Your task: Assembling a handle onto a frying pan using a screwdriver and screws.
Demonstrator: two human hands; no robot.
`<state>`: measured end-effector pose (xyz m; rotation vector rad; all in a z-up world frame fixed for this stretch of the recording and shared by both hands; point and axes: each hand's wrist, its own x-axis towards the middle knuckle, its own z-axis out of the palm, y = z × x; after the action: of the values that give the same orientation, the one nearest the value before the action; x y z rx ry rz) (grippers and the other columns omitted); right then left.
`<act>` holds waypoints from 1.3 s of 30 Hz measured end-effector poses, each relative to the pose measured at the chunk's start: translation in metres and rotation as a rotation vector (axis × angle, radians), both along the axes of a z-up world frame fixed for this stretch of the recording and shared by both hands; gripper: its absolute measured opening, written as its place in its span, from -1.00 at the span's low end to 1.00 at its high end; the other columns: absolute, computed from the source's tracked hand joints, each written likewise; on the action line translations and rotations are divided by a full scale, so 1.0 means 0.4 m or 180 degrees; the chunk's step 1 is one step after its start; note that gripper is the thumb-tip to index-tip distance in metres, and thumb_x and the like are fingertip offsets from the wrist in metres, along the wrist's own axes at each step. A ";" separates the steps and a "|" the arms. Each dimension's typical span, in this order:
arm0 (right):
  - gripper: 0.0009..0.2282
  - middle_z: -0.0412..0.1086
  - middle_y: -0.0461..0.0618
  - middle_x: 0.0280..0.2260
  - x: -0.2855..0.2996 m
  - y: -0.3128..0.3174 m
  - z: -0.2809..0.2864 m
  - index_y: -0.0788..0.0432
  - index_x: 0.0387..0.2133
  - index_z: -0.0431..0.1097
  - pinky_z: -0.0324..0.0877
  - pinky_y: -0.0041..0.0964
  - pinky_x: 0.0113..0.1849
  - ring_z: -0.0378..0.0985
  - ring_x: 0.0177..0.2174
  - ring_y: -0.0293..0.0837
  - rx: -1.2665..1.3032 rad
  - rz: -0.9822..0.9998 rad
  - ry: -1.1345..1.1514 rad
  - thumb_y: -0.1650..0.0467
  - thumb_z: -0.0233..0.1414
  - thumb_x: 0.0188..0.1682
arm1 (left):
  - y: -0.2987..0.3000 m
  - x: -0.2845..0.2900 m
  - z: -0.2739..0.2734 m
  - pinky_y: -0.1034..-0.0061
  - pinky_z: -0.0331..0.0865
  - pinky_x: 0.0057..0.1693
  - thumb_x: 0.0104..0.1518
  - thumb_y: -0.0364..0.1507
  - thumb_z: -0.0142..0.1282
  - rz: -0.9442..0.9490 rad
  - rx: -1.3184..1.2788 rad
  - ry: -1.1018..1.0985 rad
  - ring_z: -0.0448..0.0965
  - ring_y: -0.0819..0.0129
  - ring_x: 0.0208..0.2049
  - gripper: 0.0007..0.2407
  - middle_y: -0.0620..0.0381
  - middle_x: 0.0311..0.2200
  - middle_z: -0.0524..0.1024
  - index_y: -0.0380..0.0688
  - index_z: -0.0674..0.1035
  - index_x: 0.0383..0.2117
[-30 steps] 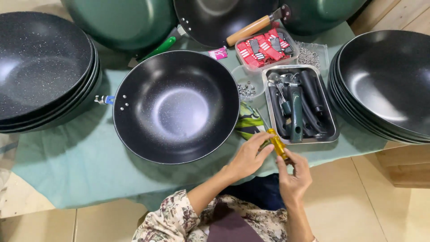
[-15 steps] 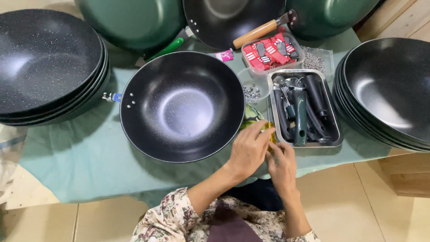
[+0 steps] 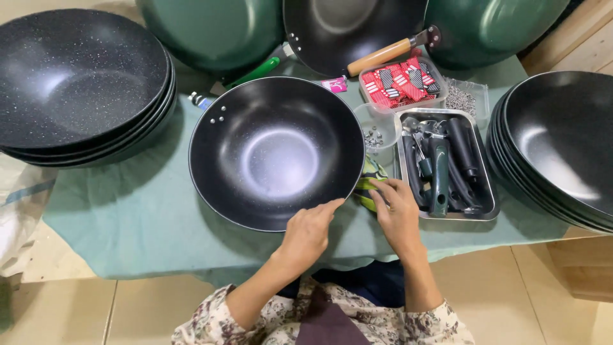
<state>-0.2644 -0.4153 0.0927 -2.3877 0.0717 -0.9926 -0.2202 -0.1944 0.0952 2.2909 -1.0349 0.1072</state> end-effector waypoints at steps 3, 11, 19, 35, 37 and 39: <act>-0.84 0.43 -0.02 -0.26 0.057 -0.010 0.013 0.01 -0.12 0.60 0.49 -0.23 -0.18 0.56 -0.28 -0.04 -0.0048 0.0094 -0.0027 0.42 0.21 0.04 | 0.117 -0.010 0.052 0.33 0.43 -0.03 0.24 -0.55 -0.05 -0.0101 -0.0050 0.0426 0.67 0.15 -0.21 -0.70 0.21 -0.17 0.66 0.11 0.55 0.05; -0.79 0.43 0.12 -0.22 0.187 -0.019 0.078 0.09 0.02 0.52 0.49 -0.04 -0.24 0.59 -0.32 0.11 0.0025 0.0094 0.0258 0.40 0.13 0.13 | 0.411 0.061 0.134 -0.06 0.07 0.30 0.12 -0.60 0.06 0.0116 0.0068 0.0772 0.58 0.15 0.06 -0.79 0.21 -0.19 0.73 0.05 0.70 -0.28; -0.60 0.52 0.38 -0.23 0.225 -0.048 0.035 0.19 0.25 0.33 0.44 0.10 -0.22 0.61 -0.27 0.19 0.1490 0.0310 0.1308 0.33 0.02 0.15 | 0.535 0.205 0.071 -0.43 -0.10 0.30 0.21 -0.68 -0.17 0.1108 -0.0125 0.0654 0.32 0.04 0.31 -0.62 0.23 0.07 0.58 0.20 0.68 -0.22; -0.30 0.40 0.49 -0.02 0.059 0.199 0.056 -0.20 0.44 -0.31 0.56 0.34 -0.19 0.60 -0.22 0.44 0.5007 0.1821 0.1608 0.42 -0.05 0.08 | 0.048 0.190 0.090 -0.19 0.16 0.24 0.29 -0.28 -0.01 0.0112 -0.0339 0.1159 0.46 0.01 0.19 -0.73 -0.07 0.07 0.54 0.11 0.55 0.08; -0.33 0.39 0.48 0.01 0.053 0.181 0.030 -0.07 0.44 -0.25 0.58 0.26 -0.17 0.62 -0.20 0.39 0.5053 0.1905 0.1553 0.42 -0.04 0.09 | 0.023 0.163 0.119 -0.17 0.18 0.25 0.28 -0.28 -0.01 -0.0249 -0.0331 0.1555 0.45 -0.10 0.18 -0.66 -0.20 0.08 0.52 -0.06 0.51 0.14; -0.47 0.51 0.35 -0.17 0.053 0.139 -0.030 0.16 0.37 0.04 0.64 0.16 -0.21 0.66 -0.27 0.16 0.4488 0.1741 0.1553 0.44 -0.05 0.10 | 0.013 0.146 0.138 -0.22 0.20 0.23 0.20 -0.26 0.10 -0.0441 -0.0109 0.1695 0.45 -0.22 0.16 -0.53 -0.28 0.12 0.47 -0.16 0.42 0.24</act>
<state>-0.2431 -0.3597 0.0808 -1.1338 0.1995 0.0424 -0.1617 -0.1892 0.1503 2.0396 -0.8896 -0.5101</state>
